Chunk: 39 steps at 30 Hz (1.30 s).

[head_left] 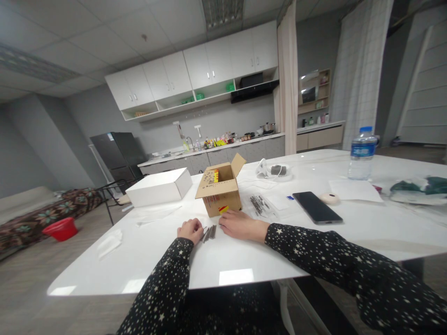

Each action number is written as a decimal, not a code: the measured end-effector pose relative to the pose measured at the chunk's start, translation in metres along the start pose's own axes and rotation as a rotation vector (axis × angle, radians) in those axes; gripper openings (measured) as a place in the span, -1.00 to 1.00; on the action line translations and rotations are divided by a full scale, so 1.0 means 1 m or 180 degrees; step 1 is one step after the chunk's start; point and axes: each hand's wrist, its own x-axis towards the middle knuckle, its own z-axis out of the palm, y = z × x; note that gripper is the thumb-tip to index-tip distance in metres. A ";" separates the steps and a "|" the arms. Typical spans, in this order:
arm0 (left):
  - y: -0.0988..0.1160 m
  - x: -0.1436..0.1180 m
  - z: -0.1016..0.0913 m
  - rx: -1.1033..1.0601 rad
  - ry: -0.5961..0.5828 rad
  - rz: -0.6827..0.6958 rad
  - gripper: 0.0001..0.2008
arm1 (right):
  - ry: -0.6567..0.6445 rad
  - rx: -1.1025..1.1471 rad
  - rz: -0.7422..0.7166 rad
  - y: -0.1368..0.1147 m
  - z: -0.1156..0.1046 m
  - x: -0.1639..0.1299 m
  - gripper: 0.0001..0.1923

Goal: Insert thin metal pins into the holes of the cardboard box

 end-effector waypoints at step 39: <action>-0.017 0.006 0.015 -0.0184 0.0330 0.0121 -0.78 | -0.0084 -0.0037 0.0033 -0.003 -0.003 0.001 -0.73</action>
